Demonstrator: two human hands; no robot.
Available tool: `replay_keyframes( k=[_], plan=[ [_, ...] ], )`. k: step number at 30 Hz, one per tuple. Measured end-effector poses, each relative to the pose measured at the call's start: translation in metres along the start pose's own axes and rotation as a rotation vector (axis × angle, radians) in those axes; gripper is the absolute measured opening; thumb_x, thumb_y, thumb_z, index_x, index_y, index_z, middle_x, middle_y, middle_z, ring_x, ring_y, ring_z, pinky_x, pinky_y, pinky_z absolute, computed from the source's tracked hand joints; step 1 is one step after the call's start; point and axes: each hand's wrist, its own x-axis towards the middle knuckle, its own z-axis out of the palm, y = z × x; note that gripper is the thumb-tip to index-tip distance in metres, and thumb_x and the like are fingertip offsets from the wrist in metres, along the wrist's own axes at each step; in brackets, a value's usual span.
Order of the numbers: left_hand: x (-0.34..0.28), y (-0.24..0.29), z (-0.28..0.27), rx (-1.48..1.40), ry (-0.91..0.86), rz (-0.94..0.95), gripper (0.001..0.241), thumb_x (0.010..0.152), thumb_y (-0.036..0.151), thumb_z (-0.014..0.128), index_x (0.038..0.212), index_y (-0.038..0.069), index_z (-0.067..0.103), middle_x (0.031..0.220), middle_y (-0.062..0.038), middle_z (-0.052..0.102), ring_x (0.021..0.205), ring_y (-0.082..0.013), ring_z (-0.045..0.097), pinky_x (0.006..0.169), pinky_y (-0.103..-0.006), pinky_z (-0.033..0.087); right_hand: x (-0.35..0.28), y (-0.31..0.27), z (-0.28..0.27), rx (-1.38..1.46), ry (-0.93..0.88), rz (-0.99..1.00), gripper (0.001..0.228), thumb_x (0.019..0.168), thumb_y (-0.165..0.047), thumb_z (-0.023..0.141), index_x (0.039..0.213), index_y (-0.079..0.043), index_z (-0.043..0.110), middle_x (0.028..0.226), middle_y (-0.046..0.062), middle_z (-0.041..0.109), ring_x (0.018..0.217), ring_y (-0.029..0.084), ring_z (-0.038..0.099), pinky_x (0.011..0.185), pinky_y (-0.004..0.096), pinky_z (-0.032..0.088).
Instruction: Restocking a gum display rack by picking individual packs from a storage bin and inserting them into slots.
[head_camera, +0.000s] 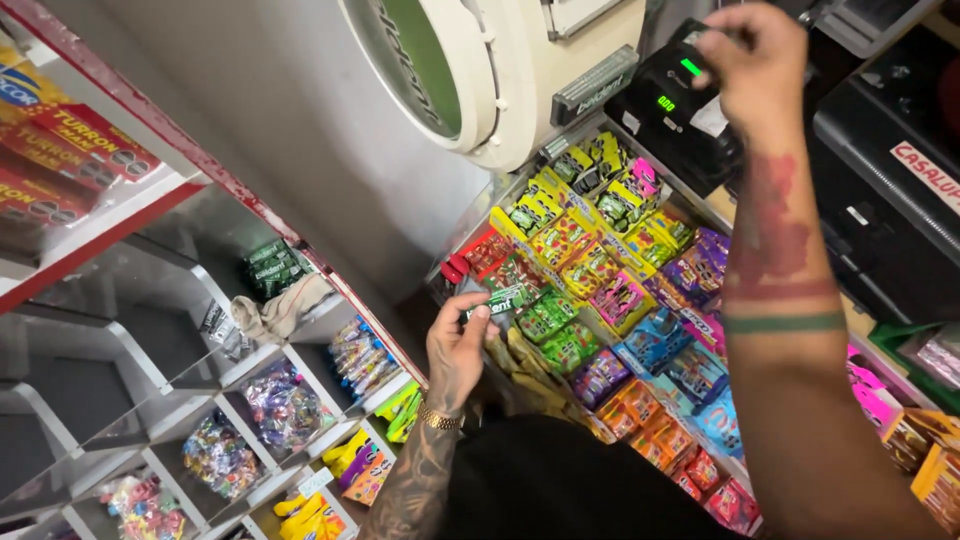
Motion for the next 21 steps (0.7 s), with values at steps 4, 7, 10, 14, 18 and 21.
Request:
replay_keyframes(
  k=[4,7,10,14,18,21],
  plan=[
    [0.009,-0.006,0.008,-0.044,-0.011,-0.041,0.028,0.104,0.026,0.053,0.121,0.01,0.068,0.072,-0.004,0.064,0.068,-0.0109,0.061,0.072,-0.0264,0.05,-0.077,-0.128,0.021,0.166,-0.308,0.337,0.012,0.101,-0.005,0.061,0.108,-0.013,0.067,0.104,0.008,0.069,0.073,0.02,0.069,0.063,0.033,0.058],
    [0.011,-0.029,0.011,-0.072,-0.035,-0.035,0.036,0.105,0.031,0.05,0.128,0.006,0.062,0.077,-0.006,0.067,0.071,-0.0136,0.064,0.074,-0.0282,0.054,-0.153,-0.164,0.058,0.012,-0.628,0.447,0.019,0.098,-0.01,0.062,0.11,-0.014,0.075,0.093,0.003,0.075,0.068,0.013,0.063,0.056,0.025,0.052],
    [0.013,-0.019,0.02,-0.055,0.001,-0.028,0.028,0.1,0.022,0.06,0.123,0.005,0.064,0.078,-0.007,0.069,0.068,-0.0145,0.067,0.068,-0.0271,0.057,-0.183,-0.147,0.088,0.116,-0.686,0.03,0.013,0.095,-0.008,0.066,0.104,-0.007,0.074,0.09,0.005,0.072,0.071,0.014,0.061,0.061,0.026,0.051],
    [0.011,-0.013,0.015,-0.055,0.11,-0.112,0.021,0.098,0.008,0.067,0.116,0.002,0.071,0.073,-0.013,0.067,0.063,-0.0147,0.068,0.06,-0.0248,0.061,-0.144,-0.172,0.068,0.213,-0.353,0.062,0.025,0.087,-0.022,0.086,0.079,-0.007,0.068,0.073,0.008,0.065,0.059,0.018,0.064,0.054,0.027,0.056],
    [0.005,-0.007,0.01,-0.027,0.111,-0.169,0.017,0.096,0.019,0.07,0.11,0.01,0.071,0.086,-0.004,0.07,0.065,-0.0125,0.07,0.061,-0.0221,0.054,-0.077,-0.168,0.043,0.244,-0.022,0.095,0.066,0.091,-0.026,0.079,0.138,-0.006,0.037,0.122,0.015,0.045,0.104,0.026,0.057,0.082,0.034,0.057],
    [0.004,0.001,0.013,0.002,0.079,-0.148,0.019,0.095,0.02,0.071,0.111,0.009,0.071,0.083,-0.005,0.072,0.065,-0.0121,0.07,0.061,-0.023,0.055,-0.036,-0.137,0.043,0.057,0.021,-0.088,0.09,0.078,-0.004,0.101,0.143,-0.007,0.039,0.137,0.019,0.047,0.113,0.025,0.055,0.081,0.033,0.055]
  ],
)
